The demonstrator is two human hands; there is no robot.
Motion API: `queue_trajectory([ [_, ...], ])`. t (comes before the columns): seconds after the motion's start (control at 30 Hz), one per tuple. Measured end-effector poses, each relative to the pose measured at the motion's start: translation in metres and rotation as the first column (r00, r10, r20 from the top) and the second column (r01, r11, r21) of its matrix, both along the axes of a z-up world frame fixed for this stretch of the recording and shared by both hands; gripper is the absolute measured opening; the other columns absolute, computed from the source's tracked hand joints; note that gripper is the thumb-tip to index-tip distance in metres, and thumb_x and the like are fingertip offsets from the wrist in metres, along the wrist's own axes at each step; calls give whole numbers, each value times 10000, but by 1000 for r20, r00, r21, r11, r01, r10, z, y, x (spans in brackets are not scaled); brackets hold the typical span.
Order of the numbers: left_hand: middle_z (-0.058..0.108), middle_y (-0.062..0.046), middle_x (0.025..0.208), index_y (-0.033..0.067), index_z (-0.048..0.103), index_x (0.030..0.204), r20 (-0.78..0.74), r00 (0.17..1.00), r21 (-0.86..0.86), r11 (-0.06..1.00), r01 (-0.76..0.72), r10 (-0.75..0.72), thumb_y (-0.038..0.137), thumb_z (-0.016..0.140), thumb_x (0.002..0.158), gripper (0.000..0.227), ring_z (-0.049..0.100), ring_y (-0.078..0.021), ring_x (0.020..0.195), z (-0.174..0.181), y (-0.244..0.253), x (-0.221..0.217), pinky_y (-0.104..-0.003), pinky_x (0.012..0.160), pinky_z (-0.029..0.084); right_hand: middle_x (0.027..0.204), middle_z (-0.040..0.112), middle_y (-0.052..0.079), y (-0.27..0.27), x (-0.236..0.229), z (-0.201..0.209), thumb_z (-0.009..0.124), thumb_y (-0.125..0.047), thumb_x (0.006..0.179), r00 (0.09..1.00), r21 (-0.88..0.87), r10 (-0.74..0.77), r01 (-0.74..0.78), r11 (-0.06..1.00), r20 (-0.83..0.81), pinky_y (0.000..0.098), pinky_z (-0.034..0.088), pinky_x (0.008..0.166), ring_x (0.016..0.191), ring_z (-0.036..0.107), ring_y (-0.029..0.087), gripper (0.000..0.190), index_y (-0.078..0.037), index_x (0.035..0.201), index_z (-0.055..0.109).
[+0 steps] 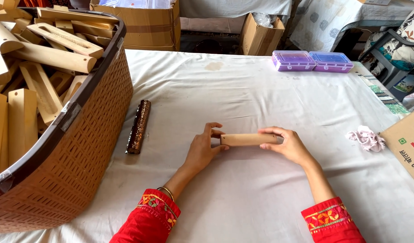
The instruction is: The recorder is seen wiping down wooden components and wrapping them in decorative purple foil paper.
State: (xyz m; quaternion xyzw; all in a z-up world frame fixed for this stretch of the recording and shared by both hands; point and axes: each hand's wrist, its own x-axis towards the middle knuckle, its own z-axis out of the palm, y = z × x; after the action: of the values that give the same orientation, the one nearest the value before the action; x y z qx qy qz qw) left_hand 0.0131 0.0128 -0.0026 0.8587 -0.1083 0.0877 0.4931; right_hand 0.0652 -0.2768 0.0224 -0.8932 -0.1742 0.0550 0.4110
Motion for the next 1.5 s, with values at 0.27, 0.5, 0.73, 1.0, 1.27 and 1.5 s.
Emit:
queue_trajectory([
  [0.27,757,-77,1174,122,441,1322,4,1000,-7,1000,-5,5,215,837,797,664,729,-272,1080,-8,4,2,-409,960,545,1270,733,8,-15,13,-13,858,-177,741,999,128,42,-39,991,-21,365,482,1069,1211,655,176,586,-128,1298,685],
  [0.5,753,-78,1184,122,443,1331,-30,999,-7,1000,-10,10,220,844,796,676,720,-275,1106,-7,3,4,-408,987,537,1192,770,36,-27,21,-24,856,-165,761,996,155,33,-21,988,-78,343,516,1036,1154,694,174,525,-97,1265,727],
  [0.73,749,-73,1192,130,446,1340,-53,998,11,1000,-14,15,235,845,798,682,716,-274,1114,-7,4,4,-410,994,531,1155,774,30,-23,21,-22,837,-159,778,993,139,-7,24,990,-119,324,531,1005,1112,700,151,488,-103,1252,734],
  [1.0,759,-86,1155,131,453,1334,-36,999,5,1000,-23,23,262,846,780,692,735,-291,1072,-9,5,4,-411,952,552,1058,737,-1,-32,31,-40,827,-111,817,991,252,108,-86,964,-75,277,547,891,960,656,90,450,-69,1249,712],
  [1.27,617,-169,1309,73,640,1213,258,958,-47,988,144,-128,328,781,816,493,569,-323,1237,45,-19,-44,-447,1019,467,1034,735,-3,-31,24,-32,815,-92,836,988,263,149,-135,955,-33,264,551,874,931,640,71,447,-73,1271,714],
  [1.5,632,-123,1328,96,690,1222,195,948,-99,956,276,-253,431,668,904,463,588,-291,1284,70,-75,-208,-453,1075,471,1012,717,8,-33,31,-49,837,-88,852,979,275,197,-175,945,-54,266,533,875,929,620,81,462,-64,1297,714],
])
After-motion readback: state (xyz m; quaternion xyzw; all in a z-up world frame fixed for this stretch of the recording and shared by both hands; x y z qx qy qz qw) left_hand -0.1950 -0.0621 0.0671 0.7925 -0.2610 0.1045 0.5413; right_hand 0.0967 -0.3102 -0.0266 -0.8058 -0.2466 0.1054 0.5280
